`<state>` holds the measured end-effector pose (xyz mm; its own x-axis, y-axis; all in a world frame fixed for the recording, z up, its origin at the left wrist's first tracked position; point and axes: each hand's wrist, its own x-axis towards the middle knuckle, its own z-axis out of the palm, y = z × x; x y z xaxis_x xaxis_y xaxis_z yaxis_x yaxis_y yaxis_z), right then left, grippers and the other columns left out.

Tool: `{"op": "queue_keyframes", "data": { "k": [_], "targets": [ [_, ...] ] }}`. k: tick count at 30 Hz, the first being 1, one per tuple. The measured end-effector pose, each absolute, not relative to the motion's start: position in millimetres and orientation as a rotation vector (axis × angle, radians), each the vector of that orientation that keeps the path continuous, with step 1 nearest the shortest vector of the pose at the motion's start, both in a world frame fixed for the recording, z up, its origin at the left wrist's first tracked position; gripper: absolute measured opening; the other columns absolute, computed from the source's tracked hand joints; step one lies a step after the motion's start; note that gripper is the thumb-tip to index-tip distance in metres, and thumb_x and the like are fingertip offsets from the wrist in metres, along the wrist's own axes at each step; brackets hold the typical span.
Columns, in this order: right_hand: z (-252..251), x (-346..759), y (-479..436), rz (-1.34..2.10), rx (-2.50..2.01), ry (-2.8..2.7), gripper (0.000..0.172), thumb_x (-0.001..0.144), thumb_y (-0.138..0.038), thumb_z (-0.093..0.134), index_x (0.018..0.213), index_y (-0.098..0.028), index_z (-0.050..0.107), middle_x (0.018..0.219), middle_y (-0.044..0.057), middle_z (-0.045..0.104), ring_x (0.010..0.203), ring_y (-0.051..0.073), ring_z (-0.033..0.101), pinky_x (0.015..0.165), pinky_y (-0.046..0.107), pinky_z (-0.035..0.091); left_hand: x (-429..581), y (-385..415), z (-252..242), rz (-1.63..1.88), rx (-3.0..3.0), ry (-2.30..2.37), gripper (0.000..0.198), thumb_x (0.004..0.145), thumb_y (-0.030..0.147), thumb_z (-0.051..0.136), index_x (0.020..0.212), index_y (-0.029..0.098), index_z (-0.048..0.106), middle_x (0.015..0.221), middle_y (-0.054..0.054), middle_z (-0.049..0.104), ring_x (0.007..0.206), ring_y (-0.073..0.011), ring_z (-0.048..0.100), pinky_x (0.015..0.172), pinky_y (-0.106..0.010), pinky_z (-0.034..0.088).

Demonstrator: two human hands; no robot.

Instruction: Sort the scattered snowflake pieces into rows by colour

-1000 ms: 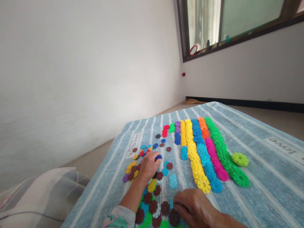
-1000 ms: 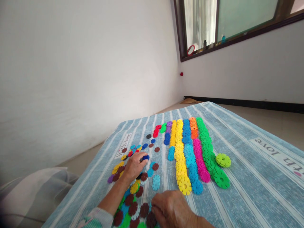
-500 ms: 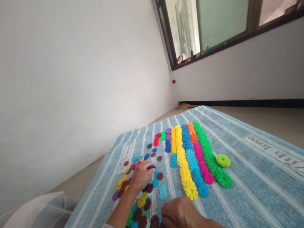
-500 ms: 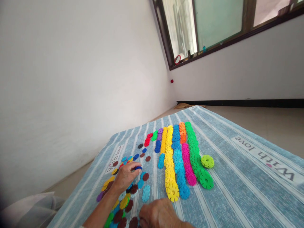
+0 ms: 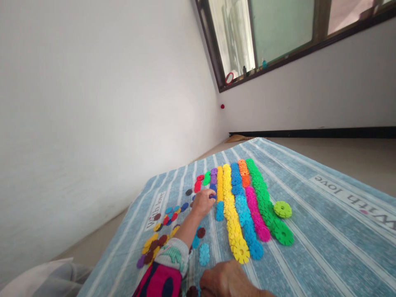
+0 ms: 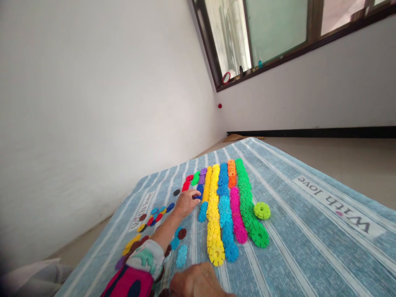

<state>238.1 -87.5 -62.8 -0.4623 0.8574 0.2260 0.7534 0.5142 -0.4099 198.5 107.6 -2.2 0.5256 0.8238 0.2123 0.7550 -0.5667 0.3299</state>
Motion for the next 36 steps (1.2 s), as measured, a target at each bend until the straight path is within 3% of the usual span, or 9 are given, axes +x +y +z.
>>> {"op": "queue_keyframes", "data": {
  "k": [9,16,28,36],
  "targets": [
    [-72,235,-85,0.331,-1.285,-2.293,0.02,0.083,-0.043,0.057,0.08,-0.024,0.064,0.066,-0.003,0.068,0.049,0.012,0.053,0.04,0.026,0.017,195,104,-5,0.708,2.617,1.4,0.021,0.068,0.006,0.062,0.085,0.016,0.069,0.089,-0.006,0.069,0.088,-0.0186,0.062,0.085,-0.032,0.048],
    [-61,240,-94,0.29,-1.319,-2.335,0.014,0.083,-0.035,0.059,0.079,-0.022,0.063,0.071,0.0,0.071,0.053,0.013,0.06,0.042,0.027,0.019,174,90,-9,0.757,2.634,1.457,0.019,0.073,0.01,0.059,0.087,0.016,0.07,0.092,-0.008,0.07,0.093,-0.0193,0.062,0.087,-0.032,0.046],
    [-54,244,-105,0.357,-1.359,-2.26,0.011,0.084,-0.028,0.055,0.078,-0.022,0.063,0.072,0.001,0.071,0.062,0.015,0.064,0.049,0.025,0.024,57,54,5,0.689,2.547,1.716,0.016,0.076,0.023,0.053,0.075,0.02,0.069,0.082,-0.002,0.07,0.085,-0.0178,0.064,0.081,-0.028,0.047],
    [-60,249,-108,0.402,-1.265,-2.189,0.016,0.086,-0.026,0.05,0.075,-0.021,0.059,0.07,0.001,0.067,0.064,0.014,0.063,0.053,0.022,0.03,19,54,2,0.873,2.336,1.891,0.019,0.074,0.029,0.052,0.073,0.022,0.069,0.085,-0.002,0.073,0.085,-0.019,0.066,0.08,-0.027,0.049]
  ]
}}
